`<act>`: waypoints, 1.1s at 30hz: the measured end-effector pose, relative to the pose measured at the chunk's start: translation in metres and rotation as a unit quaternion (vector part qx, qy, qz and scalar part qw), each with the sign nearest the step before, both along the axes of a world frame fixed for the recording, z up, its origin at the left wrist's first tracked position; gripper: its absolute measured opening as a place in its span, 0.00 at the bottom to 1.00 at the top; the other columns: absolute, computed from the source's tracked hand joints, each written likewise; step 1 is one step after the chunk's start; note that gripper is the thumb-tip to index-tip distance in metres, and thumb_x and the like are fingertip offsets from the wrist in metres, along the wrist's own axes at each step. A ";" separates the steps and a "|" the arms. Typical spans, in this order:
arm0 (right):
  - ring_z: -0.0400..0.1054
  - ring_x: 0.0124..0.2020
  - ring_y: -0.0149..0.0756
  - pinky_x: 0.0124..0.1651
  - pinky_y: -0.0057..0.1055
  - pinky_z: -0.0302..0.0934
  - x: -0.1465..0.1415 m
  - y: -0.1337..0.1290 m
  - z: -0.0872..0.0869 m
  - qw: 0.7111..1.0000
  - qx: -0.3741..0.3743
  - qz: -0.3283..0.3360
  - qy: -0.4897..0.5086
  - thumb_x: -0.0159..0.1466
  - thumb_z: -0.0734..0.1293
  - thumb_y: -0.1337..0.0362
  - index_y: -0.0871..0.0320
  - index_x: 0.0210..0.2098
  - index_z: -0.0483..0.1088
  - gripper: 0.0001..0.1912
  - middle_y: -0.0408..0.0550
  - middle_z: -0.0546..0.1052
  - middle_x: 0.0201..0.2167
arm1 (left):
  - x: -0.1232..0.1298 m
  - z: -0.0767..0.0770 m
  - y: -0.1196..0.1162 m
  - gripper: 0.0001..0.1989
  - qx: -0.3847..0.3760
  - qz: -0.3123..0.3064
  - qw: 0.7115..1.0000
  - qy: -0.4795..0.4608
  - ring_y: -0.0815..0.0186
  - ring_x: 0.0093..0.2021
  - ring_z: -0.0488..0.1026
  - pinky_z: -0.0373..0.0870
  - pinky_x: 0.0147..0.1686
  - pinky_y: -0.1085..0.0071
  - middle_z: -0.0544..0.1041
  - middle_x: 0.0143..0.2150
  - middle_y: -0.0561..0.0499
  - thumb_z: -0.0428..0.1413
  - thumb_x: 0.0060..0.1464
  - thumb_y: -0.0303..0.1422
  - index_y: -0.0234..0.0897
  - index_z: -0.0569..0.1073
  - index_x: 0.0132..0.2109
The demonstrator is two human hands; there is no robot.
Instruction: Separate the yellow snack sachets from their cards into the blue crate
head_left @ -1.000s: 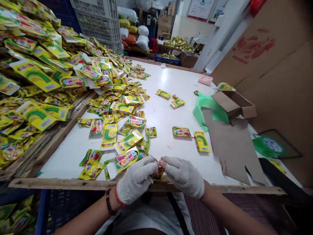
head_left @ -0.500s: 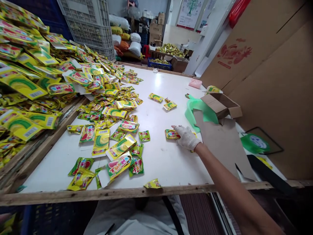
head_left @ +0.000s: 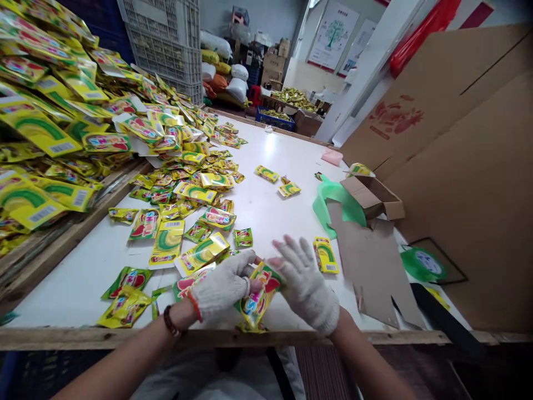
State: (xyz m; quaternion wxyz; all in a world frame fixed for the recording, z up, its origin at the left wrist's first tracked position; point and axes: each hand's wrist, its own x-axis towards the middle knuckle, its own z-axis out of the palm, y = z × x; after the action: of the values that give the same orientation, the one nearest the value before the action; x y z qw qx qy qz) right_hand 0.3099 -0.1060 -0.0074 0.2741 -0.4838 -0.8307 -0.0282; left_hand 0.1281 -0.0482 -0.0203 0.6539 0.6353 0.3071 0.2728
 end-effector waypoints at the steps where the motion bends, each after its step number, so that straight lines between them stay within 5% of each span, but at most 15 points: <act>1: 0.53 0.60 0.47 0.60 0.57 0.44 0.002 -0.004 -0.008 0.995 0.004 -0.060 0.086 0.58 0.62 0.73 0.55 0.46 0.61 0.17 0.55 0.67 0.53 | 0.001 -0.005 -0.006 0.11 -0.023 0.036 0.999 -0.015 0.70 0.27 0.71 0.69 0.26 0.77 0.73 0.30 0.52 0.56 0.49 0.33 0.33 0.67 0.40; 3: 0.64 0.53 0.44 0.53 0.50 0.60 -0.001 -0.009 -0.025 0.947 -0.037 -0.139 0.286 0.59 0.61 0.71 0.55 0.44 0.58 0.14 0.56 0.70 0.49 | 0.001 -0.013 -0.018 0.09 -0.071 0.083 0.993 -0.042 0.69 0.33 0.73 0.71 0.32 0.74 0.74 0.35 0.50 0.52 0.53 0.32 0.35 0.65 0.41; 5: 0.72 0.42 0.39 0.44 0.40 0.68 -0.015 -0.013 -0.038 0.876 -0.101 -0.151 0.447 0.59 0.62 0.68 0.54 0.40 0.57 0.11 0.53 0.74 0.41 | 0.002 -0.019 -0.027 0.10 -0.069 0.119 0.989 -0.048 0.66 0.37 0.73 0.72 0.37 0.70 0.74 0.39 0.49 0.52 0.53 0.30 0.35 0.64 0.43; 7: 0.73 0.36 0.36 0.39 0.35 0.71 -0.032 -0.015 -0.044 0.826 -0.148 -0.137 0.527 0.58 0.63 0.65 0.53 0.37 0.57 0.10 0.49 0.76 0.35 | 0.002 -0.024 -0.032 0.12 -0.043 0.139 0.989 -0.030 0.65 0.41 0.73 0.72 0.41 0.67 0.74 0.42 0.47 0.52 0.53 0.30 0.36 0.63 0.45; 9: 0.73 0.35 0.35 0.38 0.33 0.71 -0.045 -0.016 -0.048 0.808 -0.181 -0.131 0.545 0.59 0.63 0.64 0.54 0.37 0.59 0.08 0.49 0.76 0.35 | -0.001 -0.030 -0.035 0.14 -0.004 0.172 0.985 -0.007 0.64 0.43 0.73 0.71 0.44 0.66 0.73 0.45 0.46 0.53 0.53 0.30 0.36 0.61 0.47; 13: 0.72 0.38 0.39 0.42 0.36 0.69 -0.047 -0.020 -0.054 0.842 -0.201 -0.158 0.476 0.58 0.64 0.64 0.58 0.40 0.67 0.10 0.51 0.77 0.39 | -0.014 -0.038 -0.034 0.15 0.094 0.216 0.970 0.053 0.62 0.45 0.73 0.70 0.46 0.64 0.74 0.45 0.46 0.53 0.52 0.30 0.36 0.62 0.48; 21: 0.70 0.31 0.35 0.36 0.31 0.66 -0.027 -0.013 -0.034 0.891 -0.256 -0.118 0.355 0.56 0.63 0.69 0.58 0.30 0.73 0.07 0.45 0.77 0.28 | -0.030 -0.020 -0.031 0.06 0.211 0.119 0.960 0.142 0.65 0.36 0.72 0.70 0.37 0.71 0.75 0.35 0.51 0.51 0.55 0.33 0.37 0.69 0.38; 25: 0.67 0.26 0.30 0.30 0.26 0.64 -0.027 -0.001 -0.024 0.859 -0.323 -0.072 0.390 0.55 0.65 0.67 0.59 0.30 0.69 0.03 0.41 0.74 0.24 | -0.031 -0.017 -0.029 0.06 0.211 0.102 0.960 0.152 0.65 0.33 0.70 0.68 0.36 0.70 0.73 0.31 0.51 0.50 0.55 0.33 0.36 0.69 0.34; 28: 0.70 0.32 0.32 0.35 0.28 0.66 -0.029 0.001 -0.030 0.841 -0.321 -0.051 0.432 0.57 0.64 0.67 0.57 0.43 0.67 0.14 0.44 0.76 0.31 | -0.030 -0.025 -0.029 0.13 0.140 0.136 0.976 0.100 0.64 0.40 0.72 0.69 0.41 0.68 0.75 0.41 0.49 0.52 0.54 0.32 0.36 0.66 0.47; 30: 0.71 0.37 0.35 0.41 0.32 0.66 -0.029 -0.001 -0.036 0.881 -0.267 -0.049 0.388 0.57 0.63 0.68 0.57 0.42 0.70 0.12 0.47 0.77 0.35 | -0.031 -0.030 -0.029 0.18 0.121 0.157 0.977 0.082 0.63 0.43 0.72 0.68 0.44 0.68 0.74 0.44 0.48 0.53 0.53 0.32 0.36 0.64 0.52; 33: 0.71 0.40 0.37 0.44 0.33 0.66 -0.028 -0.006 -0.038 0.931 -0.178 -0.019 0.318 0.58 0.62 0.70 0.57 0.36 0.74 0.10 0.50 0.77 0.38 | -0.031 -0.029 -0.030 0.09 0.169 0.140 0.970 0.101 0.63 0.41 0.72 0.67 0.43 0.70 0.76 0.40 0.49 0.51 0.54 0.30 0.36 0.72 0.42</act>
State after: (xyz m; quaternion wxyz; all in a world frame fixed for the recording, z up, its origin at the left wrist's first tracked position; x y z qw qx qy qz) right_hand 0.2819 -0.1118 -0.0453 0.4324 -0.5243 -0.6819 0.2705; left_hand 0.0967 -0.0780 -0.0497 0.4580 0.7117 0.4069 0.3437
